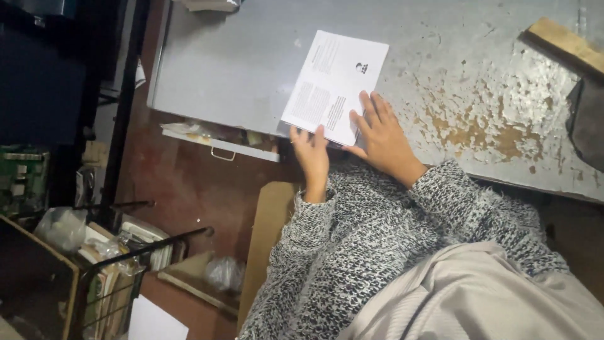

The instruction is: Folding printed paper sheets into booklets and stacking them on a table.

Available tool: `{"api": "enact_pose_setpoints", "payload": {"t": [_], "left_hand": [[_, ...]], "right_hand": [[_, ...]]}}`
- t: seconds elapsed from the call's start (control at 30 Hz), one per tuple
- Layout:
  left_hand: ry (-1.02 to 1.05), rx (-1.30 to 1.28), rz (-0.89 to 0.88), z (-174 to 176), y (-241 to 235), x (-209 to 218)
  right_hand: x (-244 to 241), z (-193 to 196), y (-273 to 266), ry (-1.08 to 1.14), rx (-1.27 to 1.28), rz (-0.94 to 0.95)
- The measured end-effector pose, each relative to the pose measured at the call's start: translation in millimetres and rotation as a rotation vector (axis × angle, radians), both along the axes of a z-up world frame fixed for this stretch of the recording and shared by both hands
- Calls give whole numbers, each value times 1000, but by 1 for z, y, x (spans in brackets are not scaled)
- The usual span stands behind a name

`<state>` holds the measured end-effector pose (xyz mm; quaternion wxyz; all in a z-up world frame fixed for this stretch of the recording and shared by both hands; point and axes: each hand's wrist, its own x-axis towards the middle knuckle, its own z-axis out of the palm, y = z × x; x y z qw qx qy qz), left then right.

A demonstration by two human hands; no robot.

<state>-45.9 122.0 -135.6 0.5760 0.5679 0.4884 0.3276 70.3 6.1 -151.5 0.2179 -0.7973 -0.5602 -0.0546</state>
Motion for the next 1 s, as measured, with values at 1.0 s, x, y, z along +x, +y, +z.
{"api": "enact_pose_setpoints", "payload": {"t": [1.0], "left_hand": [[-160, 1031, -160, 69, -79, 20]], "right_hand": [[0, 3, -59, 1031, 700, -98]]}}
